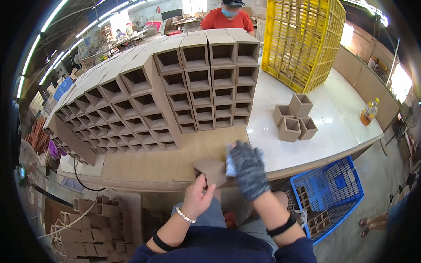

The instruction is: Sanding the edges and surfaces of small square wooden blocks.

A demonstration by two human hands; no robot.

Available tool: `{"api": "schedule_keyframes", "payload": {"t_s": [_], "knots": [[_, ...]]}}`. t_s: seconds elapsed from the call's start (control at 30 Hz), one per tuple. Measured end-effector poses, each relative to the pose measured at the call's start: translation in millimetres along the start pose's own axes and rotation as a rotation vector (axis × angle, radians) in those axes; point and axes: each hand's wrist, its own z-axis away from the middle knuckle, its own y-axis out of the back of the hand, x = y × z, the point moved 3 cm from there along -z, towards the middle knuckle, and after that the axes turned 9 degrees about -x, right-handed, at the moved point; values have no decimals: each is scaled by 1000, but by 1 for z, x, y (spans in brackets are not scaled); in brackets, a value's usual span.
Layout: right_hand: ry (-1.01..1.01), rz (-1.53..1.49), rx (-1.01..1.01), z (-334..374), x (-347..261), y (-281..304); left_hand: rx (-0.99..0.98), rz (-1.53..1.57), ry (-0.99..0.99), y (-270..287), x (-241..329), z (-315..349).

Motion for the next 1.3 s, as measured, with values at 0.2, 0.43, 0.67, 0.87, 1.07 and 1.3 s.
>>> {"api": "schedule_keyframes", "payload": {"t_s": [0.2, 0.43, 0.67, 0.87, 1.07, 1.3], "knots": [[-12, -42, -424, -14, -49, 18, -13, 132, 68, 7, 1, 3], [241, -32, -73, 6, -55, 9, 17, -40, -18, 7, 4, 3], [80, -90, -258, -8, -49, 26, -24, -75, 11, 1, -3, 6], [-161, 51, -293, -8, -4, -3, -16, -53, 4, 2, 4, 5], [299, -72, -52, 10, -58, 9, -13, -78, -144, 1, -7, 12], [330, -122, 67, 6, -75, 18, 53, -123, -173, 2, -1, 10]]}}
